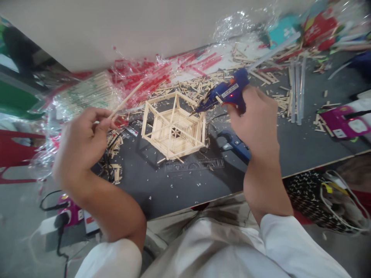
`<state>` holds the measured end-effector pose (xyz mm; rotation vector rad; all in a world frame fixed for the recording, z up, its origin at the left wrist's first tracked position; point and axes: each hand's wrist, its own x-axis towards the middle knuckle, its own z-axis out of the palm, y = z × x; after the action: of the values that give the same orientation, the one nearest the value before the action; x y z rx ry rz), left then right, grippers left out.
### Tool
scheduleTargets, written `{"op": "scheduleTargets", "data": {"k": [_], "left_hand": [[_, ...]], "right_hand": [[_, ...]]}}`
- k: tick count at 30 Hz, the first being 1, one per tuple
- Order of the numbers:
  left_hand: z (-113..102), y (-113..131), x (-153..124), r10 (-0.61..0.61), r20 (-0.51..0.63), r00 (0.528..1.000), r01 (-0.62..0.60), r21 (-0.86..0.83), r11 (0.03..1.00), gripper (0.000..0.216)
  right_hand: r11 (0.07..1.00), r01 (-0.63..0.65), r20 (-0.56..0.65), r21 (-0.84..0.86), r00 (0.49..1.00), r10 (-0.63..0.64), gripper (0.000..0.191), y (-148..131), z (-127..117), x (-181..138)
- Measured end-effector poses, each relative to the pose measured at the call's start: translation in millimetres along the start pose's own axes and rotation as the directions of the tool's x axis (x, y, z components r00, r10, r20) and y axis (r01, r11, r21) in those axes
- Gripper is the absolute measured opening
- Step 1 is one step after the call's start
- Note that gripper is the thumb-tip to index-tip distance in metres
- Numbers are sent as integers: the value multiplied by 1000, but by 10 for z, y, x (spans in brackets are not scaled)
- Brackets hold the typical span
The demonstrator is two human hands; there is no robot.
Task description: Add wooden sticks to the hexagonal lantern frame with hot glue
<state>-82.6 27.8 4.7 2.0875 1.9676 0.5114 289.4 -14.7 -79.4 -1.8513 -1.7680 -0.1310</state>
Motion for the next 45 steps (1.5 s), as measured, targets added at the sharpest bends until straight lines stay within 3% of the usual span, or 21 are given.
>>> {"op": "scheduleTargets", "data": {"k": [32,45], "left_hand": [[-14,-51,22,-10,1,1000,10,63,998,41],[-44,53,-24,35,50,998,-36,18,999,36]], "right_hand": [[997,-72,-59,-29,996,70,23,249,-126,22],[969,-245,96,-33,964,247,21,176,-305,73]]}}
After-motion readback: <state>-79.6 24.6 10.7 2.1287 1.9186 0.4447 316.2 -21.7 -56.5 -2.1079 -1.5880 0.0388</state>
